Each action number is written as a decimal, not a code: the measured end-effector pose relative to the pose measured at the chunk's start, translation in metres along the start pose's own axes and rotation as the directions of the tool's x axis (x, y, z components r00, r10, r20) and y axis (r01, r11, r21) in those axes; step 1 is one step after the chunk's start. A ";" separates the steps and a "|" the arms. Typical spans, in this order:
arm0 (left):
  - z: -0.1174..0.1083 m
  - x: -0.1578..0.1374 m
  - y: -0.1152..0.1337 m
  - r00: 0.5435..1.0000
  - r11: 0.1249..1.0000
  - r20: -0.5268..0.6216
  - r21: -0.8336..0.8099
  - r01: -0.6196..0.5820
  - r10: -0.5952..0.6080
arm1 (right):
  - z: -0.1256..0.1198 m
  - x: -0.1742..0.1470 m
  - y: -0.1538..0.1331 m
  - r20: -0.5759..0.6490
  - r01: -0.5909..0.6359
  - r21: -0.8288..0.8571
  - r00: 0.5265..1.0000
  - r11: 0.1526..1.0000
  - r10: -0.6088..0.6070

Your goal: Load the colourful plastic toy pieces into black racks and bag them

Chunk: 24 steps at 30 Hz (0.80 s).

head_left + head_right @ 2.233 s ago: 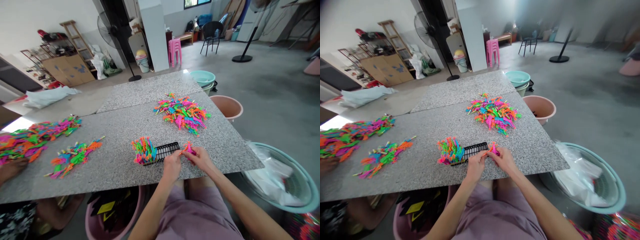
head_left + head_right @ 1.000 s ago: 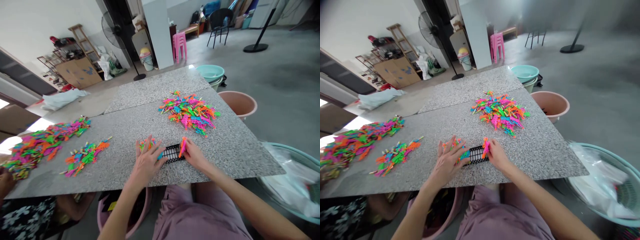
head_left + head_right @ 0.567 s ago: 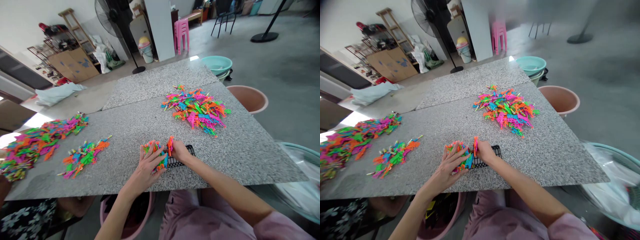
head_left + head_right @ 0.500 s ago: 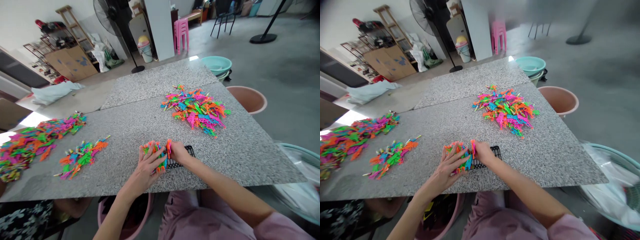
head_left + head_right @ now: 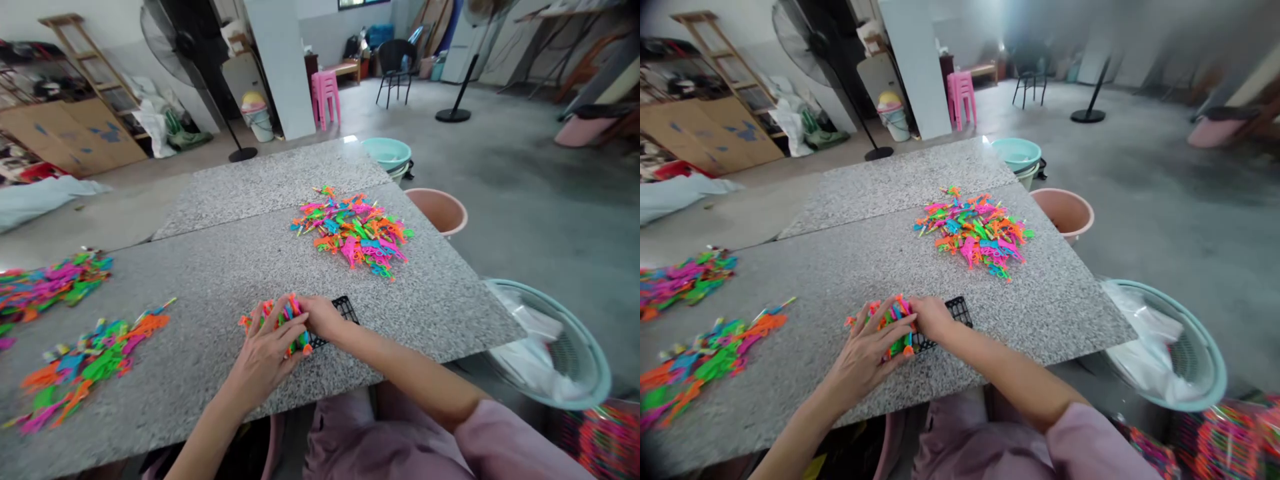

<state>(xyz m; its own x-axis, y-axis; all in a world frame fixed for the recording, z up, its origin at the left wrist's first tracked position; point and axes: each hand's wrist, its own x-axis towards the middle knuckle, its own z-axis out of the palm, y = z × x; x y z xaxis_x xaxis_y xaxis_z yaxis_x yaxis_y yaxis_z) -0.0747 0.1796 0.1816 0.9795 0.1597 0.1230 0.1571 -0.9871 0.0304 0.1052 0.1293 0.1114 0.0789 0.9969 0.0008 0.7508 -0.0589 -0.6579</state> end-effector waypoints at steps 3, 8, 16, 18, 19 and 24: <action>0.002 0.000 -0.004 1.000 1.000 -0.014 -0.023 0.003 -0.003 | -0.028 -0.031 0.034 -0.266 -0.064 -0.131 0.964 0.989 0.027; 0.008 -0.001 -0.006 0.996 0.997 -0.084 -0.067 0.035 -0.041 | -0.047 -0.092 0.089 -0.506 -0.502 -0.238 0.794 0.831 0.335; 0.004 0.000 -0.006 0.999 0.995 -0.021 -0.090 0.043 -0.045 | -0.077 -0.114 0.108 -0.348 -0.231 -0.177 0.924 0.957 0.159; 0.002 0.000 -0.005 0.999 0.996 -0.003 -0.080 0.041 -0.041 | -0.101 -0.102 0.117 -0.370 -0.235 -0.285 0.921 0.929 0.119; 0.002 0.001 -0.004 0.999 0.996 0.002 -0.075 0.039 -0.039 | -0.109 -0.095 0.121 -0.358 -0.204 -0.359 0.931 0.911 0.068; -0.002 0.000 -0.001 0.998 0.995 0.024 -0.080 0.059 -0.058 | -0.120 -0.068 0.123 -0.190 0.018 -0.548 0.971 0.836 -0.145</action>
<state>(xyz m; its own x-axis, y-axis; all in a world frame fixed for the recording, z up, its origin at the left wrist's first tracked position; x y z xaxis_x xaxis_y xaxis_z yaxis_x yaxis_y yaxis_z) -0.0745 0.1804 0.1836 0.9716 0.2159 0.0967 0.2043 -0.9719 0.1172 0.2714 0.0483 0.1208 0.0920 0.9667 0.2389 0.9886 -0.0600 -0.1378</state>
